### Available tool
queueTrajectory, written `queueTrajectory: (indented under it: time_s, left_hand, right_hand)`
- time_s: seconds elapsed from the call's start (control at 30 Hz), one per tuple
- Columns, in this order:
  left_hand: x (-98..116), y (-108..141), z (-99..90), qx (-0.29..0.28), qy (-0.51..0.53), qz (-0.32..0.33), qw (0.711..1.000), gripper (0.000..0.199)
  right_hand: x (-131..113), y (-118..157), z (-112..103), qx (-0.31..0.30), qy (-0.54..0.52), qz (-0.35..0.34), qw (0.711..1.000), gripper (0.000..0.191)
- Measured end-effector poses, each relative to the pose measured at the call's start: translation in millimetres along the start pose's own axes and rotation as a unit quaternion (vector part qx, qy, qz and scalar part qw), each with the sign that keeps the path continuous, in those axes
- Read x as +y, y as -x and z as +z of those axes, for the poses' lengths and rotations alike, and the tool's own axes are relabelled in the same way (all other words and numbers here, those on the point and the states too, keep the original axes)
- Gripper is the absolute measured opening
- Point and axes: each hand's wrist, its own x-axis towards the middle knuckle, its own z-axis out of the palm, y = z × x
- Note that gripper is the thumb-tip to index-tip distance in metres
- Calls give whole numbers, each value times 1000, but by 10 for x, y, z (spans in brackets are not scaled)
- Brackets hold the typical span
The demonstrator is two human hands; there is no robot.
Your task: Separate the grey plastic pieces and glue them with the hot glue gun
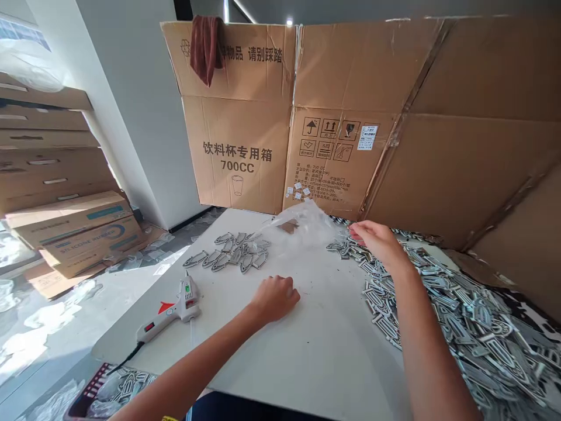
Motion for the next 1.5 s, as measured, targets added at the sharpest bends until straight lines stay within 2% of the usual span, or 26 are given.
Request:
queueTrajectory:
  time_s: [0.17,0.3,0.47,0.57,0.7,0.77,0.83,0.87,0.93,1.0,1.1,1.17,1.33,1.5]
  left_hand:
    - [-15,-15,82,-3,-147,92,985,24]
    - [-5,-145,110,-9,-217,128,968,26]
    - [48,-311,108,-25,-264,163,950,32]
    - [66,-313,82,-34,-278,169,945,40]
    - [45,-246,20,-51,-289,170,941,30]
    - [28,-215,-22,-62,-293,175,938,27]
    - [18,-191,-65,-72,-293,177,937,25]
    - [16,-180,-85,-75,-289,177,938,24]
    - [13,-166,-121,-80,-274,175,942,23]
    - [0,-165,-151,-83,-253,176,948,22]
    - [-57,-189,-180,-88,-208,180,957,20]
    - [-115,-215,-188,-88,-166,179,966,19]
    - [-236,-258,-154,-59,-77,174,980,18]
    - [-259,-256,-101,-8,-23,174,984,12]
  right_hand:
    - [411,214,-81,-36,199,54,978,27]
    - [621,356,-130,-116,315,100,937,37]
    - [753,509,-86,-179,386,117,897,48]
    - [790,596,-30,-187,408,107,887,37]
    - [818,661,20,-185,426,88,881,27]
    - [817,670,35,-171,423,72,887,23]
    - [794,678,61,-130,382,45,914,15]
    - [773,685,83,-106,337,28,935,12]
    - [719,711,156,-80,205,-9,975,19]
    - [666,749,266,-110,63,-30,991,28]
    - [624,813,469,-229,-60,-30,971,27]
    - [626,845,589,-283,-60,-38,957,19]
    - [641,872,728,-294,54,-76,951,12]
    - [592,895,748,-292,46,-78,952,11]
